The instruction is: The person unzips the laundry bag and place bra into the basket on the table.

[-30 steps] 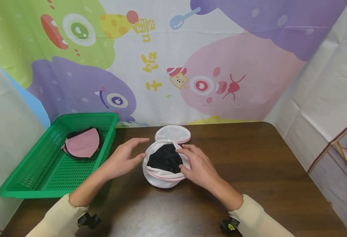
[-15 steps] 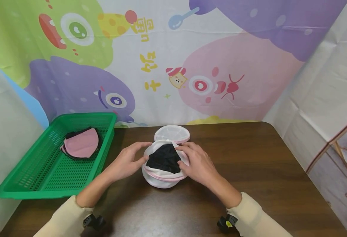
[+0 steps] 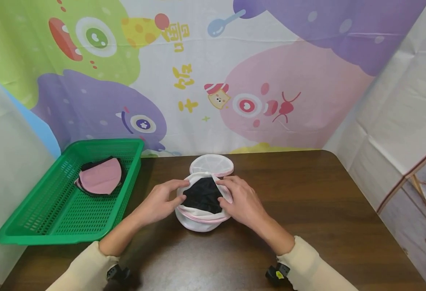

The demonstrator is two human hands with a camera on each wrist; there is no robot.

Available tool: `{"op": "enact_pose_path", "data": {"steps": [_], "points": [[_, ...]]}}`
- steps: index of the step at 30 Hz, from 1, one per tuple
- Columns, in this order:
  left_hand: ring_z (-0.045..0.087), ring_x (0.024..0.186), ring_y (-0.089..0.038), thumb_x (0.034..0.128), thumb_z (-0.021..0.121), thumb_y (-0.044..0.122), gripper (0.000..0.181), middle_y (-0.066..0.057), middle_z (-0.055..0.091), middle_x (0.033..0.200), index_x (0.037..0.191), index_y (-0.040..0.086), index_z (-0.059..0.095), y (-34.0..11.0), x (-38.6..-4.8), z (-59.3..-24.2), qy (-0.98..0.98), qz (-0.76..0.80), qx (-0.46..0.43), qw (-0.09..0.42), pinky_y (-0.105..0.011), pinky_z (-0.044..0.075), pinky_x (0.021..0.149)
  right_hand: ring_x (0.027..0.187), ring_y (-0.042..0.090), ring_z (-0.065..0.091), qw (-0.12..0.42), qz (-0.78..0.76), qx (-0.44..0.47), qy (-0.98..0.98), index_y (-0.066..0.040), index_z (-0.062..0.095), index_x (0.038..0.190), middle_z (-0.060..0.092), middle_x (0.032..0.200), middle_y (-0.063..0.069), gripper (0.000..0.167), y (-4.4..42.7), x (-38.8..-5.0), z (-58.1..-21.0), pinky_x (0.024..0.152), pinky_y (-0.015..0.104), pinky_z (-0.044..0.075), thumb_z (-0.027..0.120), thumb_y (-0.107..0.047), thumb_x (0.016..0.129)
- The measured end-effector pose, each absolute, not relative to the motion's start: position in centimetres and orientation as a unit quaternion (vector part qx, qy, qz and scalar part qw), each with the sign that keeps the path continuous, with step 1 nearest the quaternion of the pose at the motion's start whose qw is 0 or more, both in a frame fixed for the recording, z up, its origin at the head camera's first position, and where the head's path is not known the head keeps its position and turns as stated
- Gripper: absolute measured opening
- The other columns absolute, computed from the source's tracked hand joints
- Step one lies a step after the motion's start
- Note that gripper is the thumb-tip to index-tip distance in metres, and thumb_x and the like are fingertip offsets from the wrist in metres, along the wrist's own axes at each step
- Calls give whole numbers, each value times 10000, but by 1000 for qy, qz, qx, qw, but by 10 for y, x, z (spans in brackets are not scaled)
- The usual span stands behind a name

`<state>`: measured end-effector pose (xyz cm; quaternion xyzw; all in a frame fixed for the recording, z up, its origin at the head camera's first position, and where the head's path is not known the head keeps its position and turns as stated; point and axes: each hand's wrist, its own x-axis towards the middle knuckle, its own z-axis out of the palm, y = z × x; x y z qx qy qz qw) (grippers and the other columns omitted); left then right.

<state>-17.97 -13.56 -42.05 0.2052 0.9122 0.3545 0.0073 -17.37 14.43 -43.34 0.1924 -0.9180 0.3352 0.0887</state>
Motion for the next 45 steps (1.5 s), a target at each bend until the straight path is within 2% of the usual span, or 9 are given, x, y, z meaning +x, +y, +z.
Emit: {"op": "enact_pose_path", "data": {"steps": [9, 17, 23, 25, 31, 35, 38, 41, 45], "points": [[666, 1480, -401, 1057, 701, 95, 385, -204, 722, 1530, 1416, -37, 738, -136, -179, -424, 916, 341, 209, 12, -573, 509, 1272, 1331, 420, 732, 61, 336, 173, -924, -90, 790, 1356, 745, 1450, 182, 416, 140, -176, -440, 1096, 646, 586, 840, -103, 943], [707, 1422, -410, 1008, 730, 72, 332, -179, 790, 1420, 1320, -21, 799, -138, -182, -433, 911, 336, 238, -4, -593, 546, 1216, 1341, 442, 719, 35, 330, 176, -927, -83, 792, 1340, 720, 1473, 221, 377, 136, -177, -444, 1136, 656, 578, 807, -72, 964], [735, 1359, -383, 1001, 773, 147, 321, -146, 817, 1361, 1310, 84, 835, -148, -197, -462, 910, 331, 250, -7, -576, 593, 1147, 1332, 439, 728, 47, 317, 185, -929, -73, 796, 1332, 734, 1455, 217, 379, 136, -177, -449, 1106, 652, 586, 777, -23, 957], [738, 1360, -342, 1015, 774, 183, 327, -125, 820, 1364, 1326, 100, 831, -152, -203, -475, 912, 316, 261, -16, -520, 605, 1144, 1343, 438, 725, 42, 315, 184, -930, -68, 791, 1345, 732, 1464, 214, 386, 135, -177, -450, 1115, 652, 582, 773, -22, 962], [737, 1367, -310, 1015, 791, 251, 352, -74, 810, 1402, 1345, 131, 820, -162, -222, -514, 908, 308, 283, -37, -477, 607, 1148, 1389, 438, 700, 14, 318, 159, -935, -40, 753, 1416, 696, 1523, 221, 422, 133, -177, -450, 1180, 636, 564, 757, -19, 995], [707, 1411, -368, 1004, 805, 241, 358, -86, 786, 1449, 1338, 114, 823, -157, -211, -494, 904, 320, 281, -22, -569, 571, 1186, 1390, 435, 700, 17, 313, 159, -936, -20, 732, 1445, 692, 1525, 226, 449, 133, -176, -452, 1182, 628, 566, 747, -8, 996], [697, 1427, -385, 984, 831, 247, 377, -83, 772, 1479, 1336, 114, 822, -157, -212, -497, 906, 318, 279, -24, -582, 564, 1191, 1377, 430, 706, 29, 306, 166, -937, -3, 704, 1479, 693, 1514, 233, 501, 134, -176, -453, 1158, 622, 578, 727, 18, 979], [686, 1467, -332, 955, 866, 283, 442, -28, 743, 1536, 1373, 154, 807, -166, -227, -523, 915, 296, 273, -23, -547, 566, 1209, 1368, 429, 708, 37, 299, 168, -938, 14, 672, 1515, 690, 1507, 242, 554, 136, -176, -455, 1134, 617, 586, 708, 38, 963], [667, 1499, -328, 935, 880, 264, 511, -38, 727, 1564, 1418, 132, 777, -171, -224, -515, 925, 282, 255, -16, -563, 545, 1239, 1338, 422, 719, 42, 295, 170, -939, 24, 647, 1541, 695, 1489, 246, 584, 138, -176, -456, 1105, 610, 597, 701, 42, 960]]}}
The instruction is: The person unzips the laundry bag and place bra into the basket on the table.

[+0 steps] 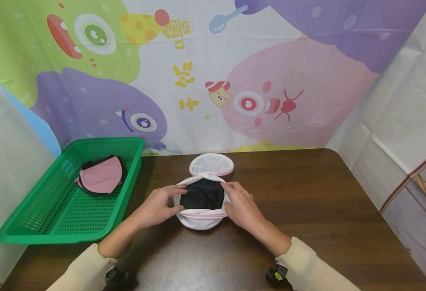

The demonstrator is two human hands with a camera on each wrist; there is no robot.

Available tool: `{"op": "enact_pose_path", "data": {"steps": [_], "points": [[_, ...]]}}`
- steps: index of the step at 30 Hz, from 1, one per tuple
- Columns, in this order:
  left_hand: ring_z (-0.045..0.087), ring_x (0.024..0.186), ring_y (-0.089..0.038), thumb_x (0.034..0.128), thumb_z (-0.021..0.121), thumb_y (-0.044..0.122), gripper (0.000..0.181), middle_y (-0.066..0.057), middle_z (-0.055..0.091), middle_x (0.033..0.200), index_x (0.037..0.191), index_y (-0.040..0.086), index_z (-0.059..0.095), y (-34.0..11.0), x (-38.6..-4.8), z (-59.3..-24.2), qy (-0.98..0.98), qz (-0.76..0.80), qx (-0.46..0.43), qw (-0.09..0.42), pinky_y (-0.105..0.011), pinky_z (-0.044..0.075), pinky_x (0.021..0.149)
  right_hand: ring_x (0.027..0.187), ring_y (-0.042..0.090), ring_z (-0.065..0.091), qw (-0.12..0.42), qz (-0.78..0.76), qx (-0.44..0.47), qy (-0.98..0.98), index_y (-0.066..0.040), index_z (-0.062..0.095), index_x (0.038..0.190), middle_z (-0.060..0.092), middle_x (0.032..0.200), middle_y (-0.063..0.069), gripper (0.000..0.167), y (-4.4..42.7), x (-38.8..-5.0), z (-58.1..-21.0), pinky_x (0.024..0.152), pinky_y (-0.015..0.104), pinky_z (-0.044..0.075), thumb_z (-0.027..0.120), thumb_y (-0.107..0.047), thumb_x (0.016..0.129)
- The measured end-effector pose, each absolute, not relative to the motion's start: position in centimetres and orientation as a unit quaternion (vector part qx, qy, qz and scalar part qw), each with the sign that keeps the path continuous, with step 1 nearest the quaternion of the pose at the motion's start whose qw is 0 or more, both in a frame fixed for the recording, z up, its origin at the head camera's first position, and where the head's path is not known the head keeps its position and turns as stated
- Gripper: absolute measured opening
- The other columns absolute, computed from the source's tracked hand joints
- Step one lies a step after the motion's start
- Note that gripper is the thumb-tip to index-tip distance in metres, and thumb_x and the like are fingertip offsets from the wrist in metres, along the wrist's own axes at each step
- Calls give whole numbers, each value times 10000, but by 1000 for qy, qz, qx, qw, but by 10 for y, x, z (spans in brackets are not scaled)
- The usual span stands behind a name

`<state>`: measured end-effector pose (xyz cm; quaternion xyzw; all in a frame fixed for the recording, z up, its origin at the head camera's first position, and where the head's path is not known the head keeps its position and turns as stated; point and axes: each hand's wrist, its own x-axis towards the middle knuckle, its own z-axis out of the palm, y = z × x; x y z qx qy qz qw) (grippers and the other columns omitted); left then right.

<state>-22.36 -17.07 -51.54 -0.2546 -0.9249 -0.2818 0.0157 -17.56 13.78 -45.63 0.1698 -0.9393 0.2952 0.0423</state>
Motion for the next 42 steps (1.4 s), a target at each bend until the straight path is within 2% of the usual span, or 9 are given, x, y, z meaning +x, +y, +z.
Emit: {"op": "enact_pose_path", "data": {"steps": [2, 3, 5, 10, 18, 26, 29, 36, 42], "points": [[684, 1472, -341, 937, 880, 266, 522, -68, 740, 1542, 1426, 121, 769, -172, -220, -512, -928, -281, -244, 21, -575, 552, 1225, 1320, 420, 724, 46, 295, 171, -939, 25, 643, 1545, 700, 1477, 247, 589, 138, -176, -457, 1093, 607, 602, 703, 43, 960], [684, 1468, -347, 945, 873, 253, 528, -96, 742, 1534, 1435, 94, 757, -171, -212, -499, -928, -280, -244, 25, -561, 548, 1231, 1315, 419, 726, 46, 296, 170, -939, 25, 642, 1546, 702, 1472, 247, 587, 138, -176, -457, 1091, 605, 604, 705, 42, 962], [704, 1445, -317, 941, 882, 294, 554, -76, 752, 1520, 1452, 124, 751, -177, -217, -511, -934, -267, -234, 35, -541, 567, 1211, 1311, 420, 728, 49, 296, 170, -939, 26, 644, 1543, 705, 1465, 248, 582, 138, -177, -458, 1088, 603, 609, 706, 40, 964], [715, 1434, -273, 953, 877, 368, 565, -17, 755, 1521, 1478, 207, 746, -184, -230, -532, -948, -258, -185, 5, -528, 590, 1187, 1321, 424, 726, 46, 301, 169, -937, 26, 634, 1552, 704, 1469, 250, 583, 137, -176, -457, 1099, 609, 609, 715, 24, 975], [685, 1474, -295, 928, 899, 346, 624, -40, 720, 1565, 1508, 198, 724, -179, -236, -530, -954, -255, -157, -22, -525, 575, 1219, 1356, 427, 712, 45, 310, 172, -934, 28, 623, 1559, 700, 1479, 250, 606, 134, -177, -456, 1129, 628, 589, 728, 30, 962], [682, 1469, -285, 931, 875, 327, 647, -44, 704, 1578, 1541, 210, 696, -169, -239, -527, -961, -245, -121, -38, -530, 587, 1198, 1349, 419, 715, 46, 307, 172, -935, 33, 605, 1570, 700, 1481, 243, 628, 133, -177, -457, 1114, 622, 596, 762, 4, 962], [687, 1461, -291, 934, 859, 323, 638, -47, 717, 1563, 1541, 207, 698, -167, -240, -527, -962, -244, -114, -40, -534, 589, 1191, 1338, 428, 715, 47, 313, 173, -933, 27, 608, 1569, 700, 1472, 249, 626, 133, -178, -458, 1114, 627, 594, 759, 1, 963], [702, 1446, -296, 940, 840, 322, 617, -77, 762, 1511, 1510, 119, 716, -166, -246, -530, -954, -270, -120, -51, -515, 567, 1226, 1230, 395, 744, 80, 311, 193, -927, -11, 631, 1556, 728, 1388, 223, 647, 138, -189, -482, 997, 622, 621, 777, -62, 928], [735, 1372, -278, 887, 907, 298, 648, -71, 800, 1443, 1478, 95, 735, -163, -245, -526, -945, -298, -122, -54, -501, 593, 1173, 1289, 430, 729, 45, 323, 175, -929, 9, 613, 1573, 717, 1418, 247, 654, 130, -178, -463, 1077, 649, 600, 738, -3, 931]]}}
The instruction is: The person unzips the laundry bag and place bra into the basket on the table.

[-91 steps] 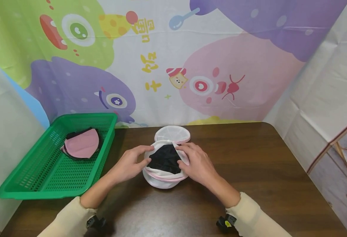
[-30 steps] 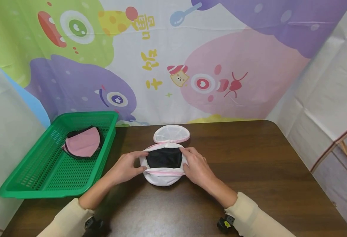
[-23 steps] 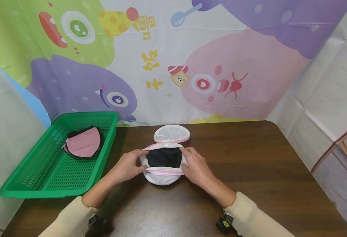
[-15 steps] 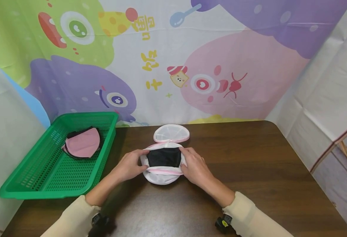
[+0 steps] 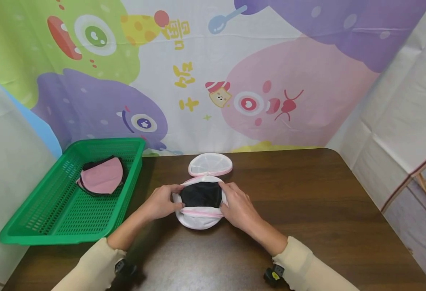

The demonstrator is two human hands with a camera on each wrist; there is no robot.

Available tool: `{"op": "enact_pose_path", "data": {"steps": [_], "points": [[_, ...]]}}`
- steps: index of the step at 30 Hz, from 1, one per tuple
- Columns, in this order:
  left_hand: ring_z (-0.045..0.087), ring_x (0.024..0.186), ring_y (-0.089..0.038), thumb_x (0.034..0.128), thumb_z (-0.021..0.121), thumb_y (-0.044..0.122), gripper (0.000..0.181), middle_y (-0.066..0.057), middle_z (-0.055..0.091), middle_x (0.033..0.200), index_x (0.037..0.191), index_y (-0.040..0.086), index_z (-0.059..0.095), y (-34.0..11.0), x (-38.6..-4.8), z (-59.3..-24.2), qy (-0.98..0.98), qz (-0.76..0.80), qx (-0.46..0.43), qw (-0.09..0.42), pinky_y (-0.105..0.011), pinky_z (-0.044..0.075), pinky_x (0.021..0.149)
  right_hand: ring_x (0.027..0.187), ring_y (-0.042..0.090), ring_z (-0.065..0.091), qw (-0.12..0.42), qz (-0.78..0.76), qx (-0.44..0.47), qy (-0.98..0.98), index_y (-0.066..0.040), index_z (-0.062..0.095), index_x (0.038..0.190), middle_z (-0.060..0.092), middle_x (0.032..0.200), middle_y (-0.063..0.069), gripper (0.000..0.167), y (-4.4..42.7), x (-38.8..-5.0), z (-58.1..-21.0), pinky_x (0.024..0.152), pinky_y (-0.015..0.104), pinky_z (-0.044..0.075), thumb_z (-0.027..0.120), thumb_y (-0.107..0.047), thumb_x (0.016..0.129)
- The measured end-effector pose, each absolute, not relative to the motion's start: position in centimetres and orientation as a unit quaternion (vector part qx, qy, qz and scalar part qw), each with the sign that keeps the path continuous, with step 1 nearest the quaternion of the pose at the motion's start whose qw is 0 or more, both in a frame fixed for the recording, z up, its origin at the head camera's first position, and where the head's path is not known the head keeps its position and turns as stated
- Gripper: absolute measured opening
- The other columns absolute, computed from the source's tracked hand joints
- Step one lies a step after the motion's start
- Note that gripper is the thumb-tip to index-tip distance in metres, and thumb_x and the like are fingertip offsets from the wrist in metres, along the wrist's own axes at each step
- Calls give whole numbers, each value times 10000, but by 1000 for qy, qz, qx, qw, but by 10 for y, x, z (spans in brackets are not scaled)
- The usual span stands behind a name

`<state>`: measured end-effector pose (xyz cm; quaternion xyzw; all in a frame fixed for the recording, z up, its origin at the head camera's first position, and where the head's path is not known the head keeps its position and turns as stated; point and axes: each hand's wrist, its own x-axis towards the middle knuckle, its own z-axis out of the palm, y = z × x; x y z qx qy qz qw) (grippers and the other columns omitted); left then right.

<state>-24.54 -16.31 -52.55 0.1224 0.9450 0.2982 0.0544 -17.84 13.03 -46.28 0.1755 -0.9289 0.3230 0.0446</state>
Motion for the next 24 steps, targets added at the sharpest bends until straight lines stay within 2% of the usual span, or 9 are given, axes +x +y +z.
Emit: {"op": "enact_pose_path", "data": {"steps": [3, 9, 14, 20, 24], "points": [[740, 1335, -273, 875, 932, 317, 669, -80, 804, 1429, 1474, 93, 736, -161, -242, -519, 940, 311, 123, 61, -500, 605, 1149, 1316, 419, 722, 30, 315, 168, -934, 2, 593, 1595, 706, 1439, 242, 673, 128, -175, -458, 1103, 632, 599, 735, 14, 938], [732, 1286, -303, 965, 855, 366, 583, -148, 799, 1391, 1451, 63, 742, -154, -231, -503, 923, 361, 102, 87, -492, 609, 1127, 1292, 402, 726, 18, 307, 164, -937, -12, 576, 1613, 698, 1439, 230, 702, 126, -174, -459, 1113, 604, 610, 753, 26, 934], [743, 1226, -243, 962, 853, 351, 485, -73, 828, 1315, 1384, 121, 784, -153, -237, -516, 926, 359, 83, 80, -460, 613, 1079, 1279, 405, 728, 15, 306, 168, -937, -16, 571, 1617, 696, 1435, 230, 714, 125, -174, -462, 1109, 600, 615, 752, 33, 928], [710, 1013, -176, 929, 895, 337, 277, 56, 798, 1066, 1156, 215, 792, -153, -245, -532, 934, 346, 70, 60, -395, 593, 951, 1281, 405, 731, 18, 305, 168, -937, -17, 573, 1615, 697, 1436, 226, 714, 124, -173, -460, 1105, 600, 615, 751, 34, 926], [698, 986, -178, 918, 903, 355, 249, 70, 780, 1039, 1093, 240, 768, -152, -246, -534, 938, 334, 67, 65, -386, 586, 935, 1262, 414, 734, 29, 310, 172, -935, -12, 584, 1603, 701, 1414, 232, 703, 125, -173, -462, 1089, 609, 617, 738, 39, 919]]}}
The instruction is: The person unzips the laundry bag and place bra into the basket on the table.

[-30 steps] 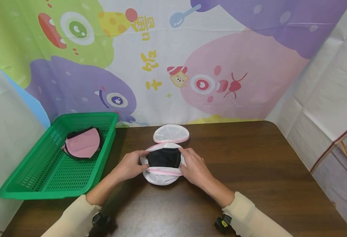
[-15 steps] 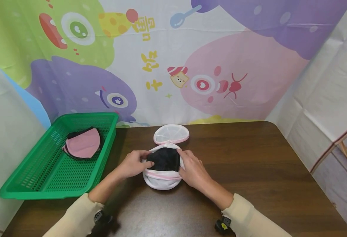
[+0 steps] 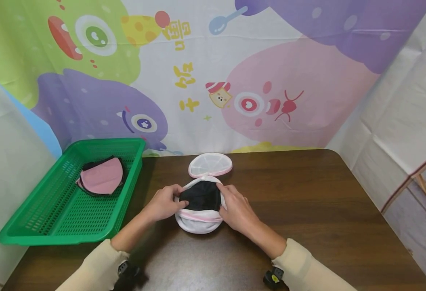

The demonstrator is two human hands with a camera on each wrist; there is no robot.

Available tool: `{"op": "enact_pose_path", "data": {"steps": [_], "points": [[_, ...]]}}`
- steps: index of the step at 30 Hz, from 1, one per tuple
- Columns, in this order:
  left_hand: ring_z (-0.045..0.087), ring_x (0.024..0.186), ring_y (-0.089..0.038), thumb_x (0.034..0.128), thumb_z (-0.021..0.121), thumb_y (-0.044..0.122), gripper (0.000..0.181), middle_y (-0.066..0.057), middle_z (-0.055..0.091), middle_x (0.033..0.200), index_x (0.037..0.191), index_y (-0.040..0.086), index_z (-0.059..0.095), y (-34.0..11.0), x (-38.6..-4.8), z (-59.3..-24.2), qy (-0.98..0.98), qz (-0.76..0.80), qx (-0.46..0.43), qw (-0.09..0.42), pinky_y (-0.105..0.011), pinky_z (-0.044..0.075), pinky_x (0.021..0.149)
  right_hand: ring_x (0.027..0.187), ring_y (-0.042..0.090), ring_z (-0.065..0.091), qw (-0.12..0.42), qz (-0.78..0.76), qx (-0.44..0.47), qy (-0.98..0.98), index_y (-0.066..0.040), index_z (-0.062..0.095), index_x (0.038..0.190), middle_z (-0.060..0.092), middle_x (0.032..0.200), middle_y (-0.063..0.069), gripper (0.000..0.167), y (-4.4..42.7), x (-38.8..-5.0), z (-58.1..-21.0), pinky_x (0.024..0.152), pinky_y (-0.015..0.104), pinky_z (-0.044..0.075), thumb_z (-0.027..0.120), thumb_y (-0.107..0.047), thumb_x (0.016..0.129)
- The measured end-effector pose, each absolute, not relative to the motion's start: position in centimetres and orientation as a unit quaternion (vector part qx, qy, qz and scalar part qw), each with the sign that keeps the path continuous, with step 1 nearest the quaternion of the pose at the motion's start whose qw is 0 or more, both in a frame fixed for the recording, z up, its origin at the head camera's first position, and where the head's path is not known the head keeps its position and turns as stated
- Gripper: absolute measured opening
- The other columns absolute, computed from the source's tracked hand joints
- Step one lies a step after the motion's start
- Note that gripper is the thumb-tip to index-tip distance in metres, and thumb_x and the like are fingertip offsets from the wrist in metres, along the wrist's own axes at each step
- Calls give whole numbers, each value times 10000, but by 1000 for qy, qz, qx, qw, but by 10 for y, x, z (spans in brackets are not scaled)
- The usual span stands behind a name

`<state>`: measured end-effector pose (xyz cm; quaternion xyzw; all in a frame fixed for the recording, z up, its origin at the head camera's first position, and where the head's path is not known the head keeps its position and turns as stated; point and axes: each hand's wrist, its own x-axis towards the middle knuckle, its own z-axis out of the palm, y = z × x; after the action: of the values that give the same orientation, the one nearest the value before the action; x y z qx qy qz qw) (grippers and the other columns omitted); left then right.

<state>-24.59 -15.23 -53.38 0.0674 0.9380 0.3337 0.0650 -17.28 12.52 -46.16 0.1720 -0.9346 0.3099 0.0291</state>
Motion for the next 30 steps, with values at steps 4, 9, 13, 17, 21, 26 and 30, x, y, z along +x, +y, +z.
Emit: {"op": "enact_pose_path", "data": {"steps": [4, 9, 13, 17, 21, 26, 30], "points": [[723, 1030, -183, 917, 895, 374, 309, 44, 811, 1108, 1156, 219, 777, -149, -242, -532, 942, 322, 78, 60, -403, 602, 960, 1210, 416, 741, 51, 314, 188, -929, -7, 589, 1594, 707, 1367, 240, 701, 129, -177, -473, 1047, 610, 632, 733, 20, 909], [758, 1138, -198, 933, 885, 366, 500, -17, 840, 1259, 1373, 153, 780, -146, -240, -530, 941, 322, 88, 55, -447, 625, 1044, 1202, 402, 732, 58, 311, 198, -928, -22, 577, 1612, 697, 1369, 239, 711, 132, -184, -489, 1047, 584, 643, 738, 0, 919], [734, 1075, -194, 953, 877, 362, 526, -8, 841, 1169, 1428, 159, 776, -147, -241, -532, 935, 337, 90, 62, -437, 620, 1035, 1231, 418, 725, 54, 321, 198, -925, -9, 571, 1614, 692, 1399, 243, 727, 134, -187, -493, 1071, 612, 629, 752, 11, 910], [684, 887, -157, 956, 879, 361, 484, 82, 764, 911, 1398, 179, 797, -149, -242, -535, 932, 342, 100, 59, -367, 587, 913, 1233, 385, 730, 72, 314, 206, -924, -23, 567, 1622, 700, 1413, 207, 744, 139, -195, -507, 1054, 588, 637, 758, 2, 904], [660, 814, -123, 944, 891, 341, 437, 127, 747, 883, 1348, 189, 823, -151, -242, -537, 933, 339, 114, 44, -324, 557, 827, 1206, 362, 736, 93, 304, 209, -925, -37, 573, 1624, 709, 1410, 176, 769, 142, -203, -523, 1000, 540, 652, 775, -13, 882], [670, 870, -126, 925, 908, 312, 381, 109, 804, 994, 1286, 209, 844, -154, -240, -540, 930, 345, 123, 22, -325, 564, 846, 1229, 376, 739, 96, 312, 210, -921, -42, 570, 1630, 713, 1432, 188, 755, 143, -200, -516, 1018, 534, 650, 754, -3, 899], [680, 914, -112, 926, 911, 287, 329, 106, 823, 1063, 1243, 229, 842, -157, -236, -543, 927, 351, 132, 2, -316, 573, 886, 1242, 395, 749, 113, 306, 213, -921, -56, 593, 1612, 726, 1429, 187, 729, 148, -200, -517, 1020, 544, 648, 735, -3, 899]]}}
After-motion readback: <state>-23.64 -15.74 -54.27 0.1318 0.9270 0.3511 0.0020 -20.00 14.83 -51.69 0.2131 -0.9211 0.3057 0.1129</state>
